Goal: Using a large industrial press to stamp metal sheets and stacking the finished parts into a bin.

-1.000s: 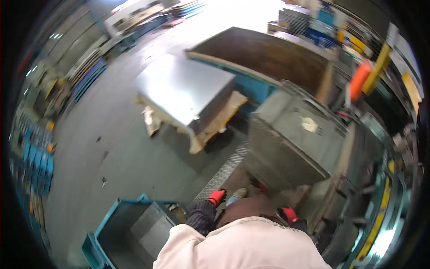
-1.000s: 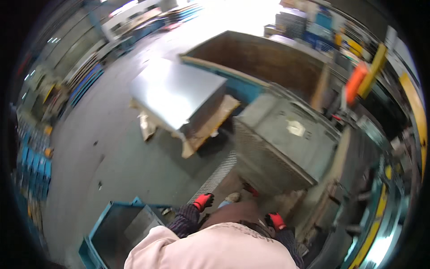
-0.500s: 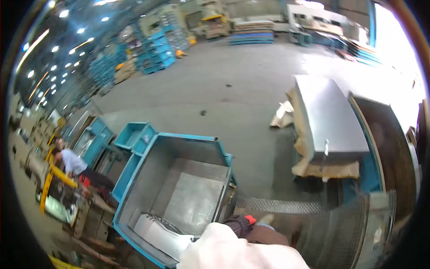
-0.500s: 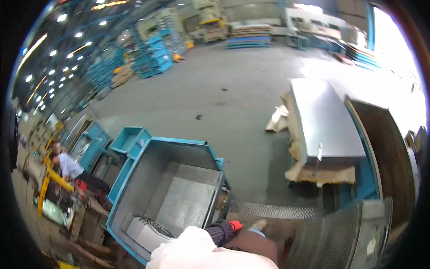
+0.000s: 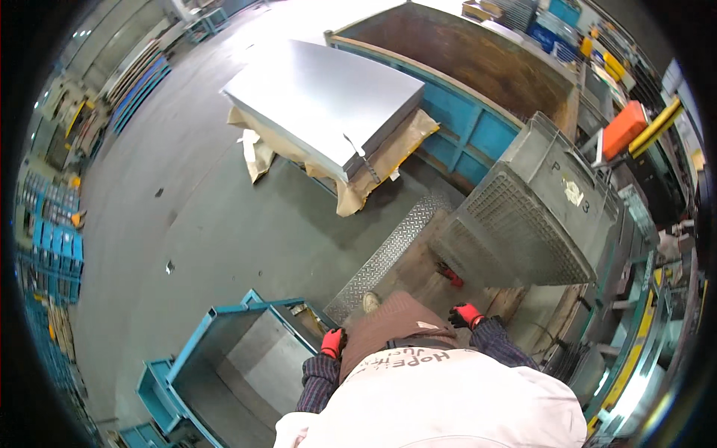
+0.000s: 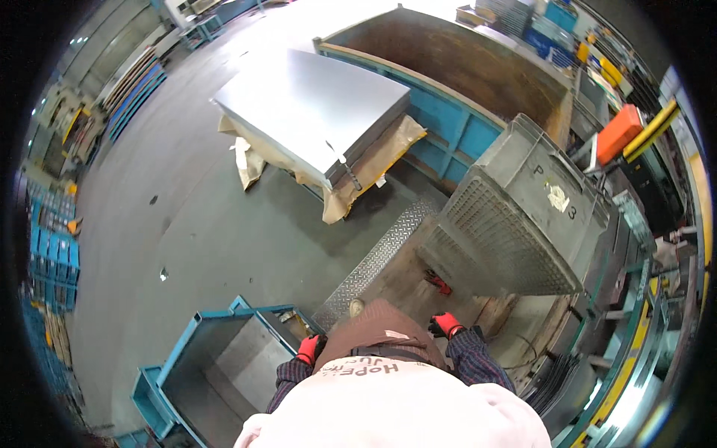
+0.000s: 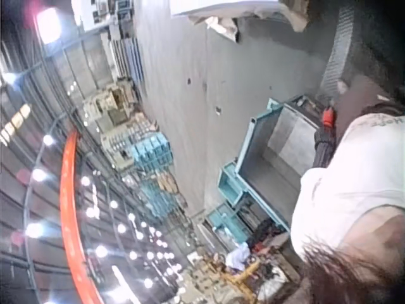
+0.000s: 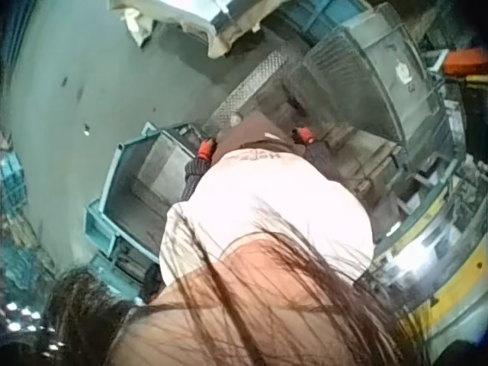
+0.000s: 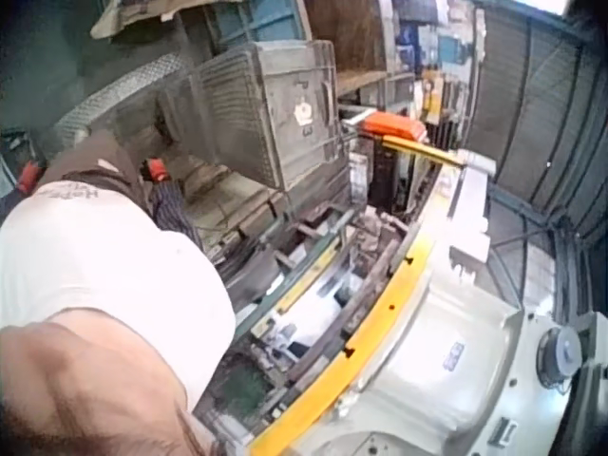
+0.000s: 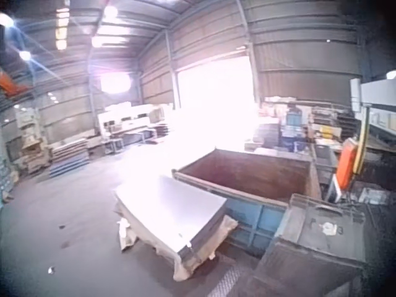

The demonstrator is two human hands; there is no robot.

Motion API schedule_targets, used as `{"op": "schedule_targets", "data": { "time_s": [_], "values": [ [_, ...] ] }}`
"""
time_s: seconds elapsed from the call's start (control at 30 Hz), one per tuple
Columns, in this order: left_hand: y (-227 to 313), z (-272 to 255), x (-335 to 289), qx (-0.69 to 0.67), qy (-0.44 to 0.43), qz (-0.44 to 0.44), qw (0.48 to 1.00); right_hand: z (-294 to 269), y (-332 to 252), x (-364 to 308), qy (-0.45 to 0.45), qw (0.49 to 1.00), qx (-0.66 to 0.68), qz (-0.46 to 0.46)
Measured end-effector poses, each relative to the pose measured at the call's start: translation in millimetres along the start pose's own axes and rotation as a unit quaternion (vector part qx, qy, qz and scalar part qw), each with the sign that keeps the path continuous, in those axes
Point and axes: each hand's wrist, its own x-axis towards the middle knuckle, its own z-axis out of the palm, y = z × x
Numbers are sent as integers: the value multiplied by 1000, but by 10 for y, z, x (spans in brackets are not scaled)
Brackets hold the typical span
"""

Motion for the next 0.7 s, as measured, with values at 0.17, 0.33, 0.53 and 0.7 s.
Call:
{"op": "schedule_targets", "data": {
  "time_s": [0.17, 0.33, 0.53, 0.7],
  "values": [
    [96, -635, 116, -369, 34, -308, 876, 37, 234, 371, 5, 912, -329, -246],
    [41, -965, 572, -335, 31, -302, 892, 462, 24, -45, 28, 995, 76, -58],
    [730, -782, 1454, -434, -97, -208, 871, 548, -163, -193, 127, 989, 78, 14],
    [1803, -373, 2332, -335, -140, -170, 916, 299, -247, -176, 138, 979, 139, -52]
  ]
}}
